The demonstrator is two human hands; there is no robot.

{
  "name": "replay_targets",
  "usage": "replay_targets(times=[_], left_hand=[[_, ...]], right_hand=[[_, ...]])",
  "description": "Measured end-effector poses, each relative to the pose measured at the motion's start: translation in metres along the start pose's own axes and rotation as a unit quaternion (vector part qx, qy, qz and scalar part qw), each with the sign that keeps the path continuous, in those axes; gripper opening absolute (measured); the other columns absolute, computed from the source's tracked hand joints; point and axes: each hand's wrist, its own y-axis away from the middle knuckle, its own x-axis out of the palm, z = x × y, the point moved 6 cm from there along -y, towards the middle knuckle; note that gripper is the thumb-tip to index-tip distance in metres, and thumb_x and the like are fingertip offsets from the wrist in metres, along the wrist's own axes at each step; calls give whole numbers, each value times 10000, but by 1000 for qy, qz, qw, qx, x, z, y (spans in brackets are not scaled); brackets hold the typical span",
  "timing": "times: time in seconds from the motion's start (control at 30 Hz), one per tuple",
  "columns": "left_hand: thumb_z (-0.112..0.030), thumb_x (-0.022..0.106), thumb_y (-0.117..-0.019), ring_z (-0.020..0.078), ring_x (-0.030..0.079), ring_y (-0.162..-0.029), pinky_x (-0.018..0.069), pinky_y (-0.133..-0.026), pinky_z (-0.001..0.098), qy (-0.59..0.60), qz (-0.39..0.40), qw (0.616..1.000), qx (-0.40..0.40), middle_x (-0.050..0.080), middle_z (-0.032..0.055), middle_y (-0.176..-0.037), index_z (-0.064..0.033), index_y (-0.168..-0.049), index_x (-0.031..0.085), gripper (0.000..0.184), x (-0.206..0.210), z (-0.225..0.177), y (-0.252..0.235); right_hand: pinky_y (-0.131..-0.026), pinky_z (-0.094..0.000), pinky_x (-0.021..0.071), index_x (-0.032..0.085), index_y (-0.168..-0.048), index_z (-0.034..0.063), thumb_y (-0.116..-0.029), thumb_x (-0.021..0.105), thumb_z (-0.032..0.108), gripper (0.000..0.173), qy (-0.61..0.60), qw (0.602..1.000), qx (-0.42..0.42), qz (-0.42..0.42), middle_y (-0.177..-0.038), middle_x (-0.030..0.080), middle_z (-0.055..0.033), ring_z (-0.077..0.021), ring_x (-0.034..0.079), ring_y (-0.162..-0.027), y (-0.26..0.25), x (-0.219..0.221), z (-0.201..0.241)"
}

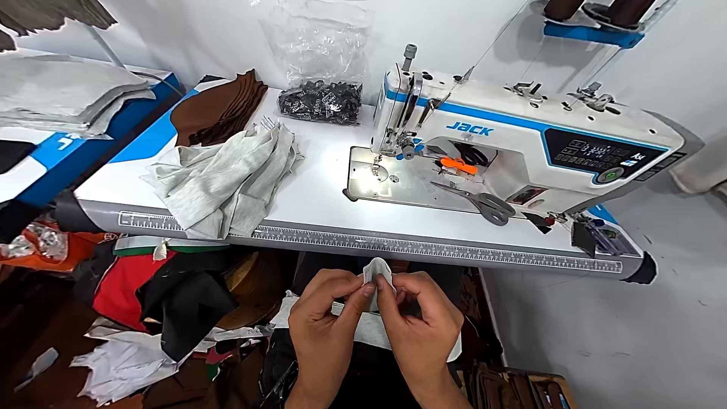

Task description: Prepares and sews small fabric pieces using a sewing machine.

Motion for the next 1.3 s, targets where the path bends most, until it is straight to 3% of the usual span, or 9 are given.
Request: replay_targets(times=[0.5, 0.7, 0.8, 0.87, 0.93, 1.03, 1.1, 1.2, 1.3], left_hand=[[-181, 753, -929, 127, 690, -829, 596, -732, 226, 22, 31, 999, -27, 726, 48, -919, -84, -962, 802, 114, 6, 0, 0], [-193, 738, -943, 116, 690, -853, 594, -748, 217, -6, 31, 999, -17, 728, 28, -938, -96, -966, 806, 121, 4, 0, 1], [-176, 747, -934, 118, 691, -838, 610, -722, 227, -18, 33, 999, 8, 713, 22, -967, -104, -972, 799, 96, 3, 0, 0], [-197, 793, -900, 137, 701, -897, 624, -759, 254, -26, 39, 999, 19, 717, 20, -1013, -124, -1012, 803, 134, 1, 0, 1], [-227, 845, -848, 124, 687, -973, 602, -819, 246, -41, 44, 998, 32, 720, -6, -1049, -158, -1048, 802, 216, 0, 0, 2], [-197, 831, -859, 134, 695, -946, 608, -803, 246, -28, 41, 999, 19, 726, 12, -1028, -147, -1041, 804, 191, -2, 0, 1], [-179, 802, -883, 141, 703, -882, 610, -762, 244, 16, 34, 999, -33, 736, 44, -980, -115, -999, 809, 133, -4, 2, -1], [-165, 794, -886, 130, 706, -823, 607, -724, 234, 76, 24, 991, -106, 739, 75, -936, -73, -934, 797, 104, -7, 5, -5], [-164, 798, -880, 117, 705, -824, 605, -738, 235, 109, 25, 983, -145, 740, 75, -934, -65, -921, 794, 107, -8, 3, -6]], right_hand=[[-561, -167, 546, 767, -866, 48, -836, 757, 106, 66, -5, 999, 11, 39, -764, 701, 19, -22, 635, -652, -2, 0, 7], [-599, -186, 585, 768, -943, 10, -905, 699, 91, 113, -89, 989, 83, 88, -815, 732, -12, -43, 676, -690, -4, 1, 5], [-700, -262, 620, 737, -1099, -45, -1024, 550, 91, 243, -206, 946, 185, 171, -914, 753, -89, -126, 724, -801, -5, 1, 4], [-774, -324, 633, 711, -1189, -54, -1074, 480, 142, 324, -276, 900, 257, 217, -1027, 756, -141, -187, 742, -910, -4, 0, 2], [-810, -361, 635, 682, -1241, -64, -1090, 446, 177, 370, -334, 854, 314, 248, -1110, 738, -178, -225, 736, -984, -4, 0, 1], [-802, -366, 638, 657, -1291, -57, -1094, 438, 187, 382, -370, 810, 358, 281, -1178, 723, -187, -237, 733, -1038, -6, 0, 2], [-746, -346, 643, 650, -1294, -49, -1090, 455, 173, 359, -338, 825, 338, 302, -1176, 736, -173, -232, 741, -1038, -9, -3, 4], [-643, -267, 627, 711, -1184, 11, -1036, 573, 133, 236, -180, 916, 226, 279, -1030, 773, -81, -165, 753, -882, -20, -15, 2], [-590, -228, 583, 748, -1096, 145, -934, 743, 304, 227, -77, 946, 173, 262, -931, 752, 16, -100, 711, -776, -31, -17, -8]])
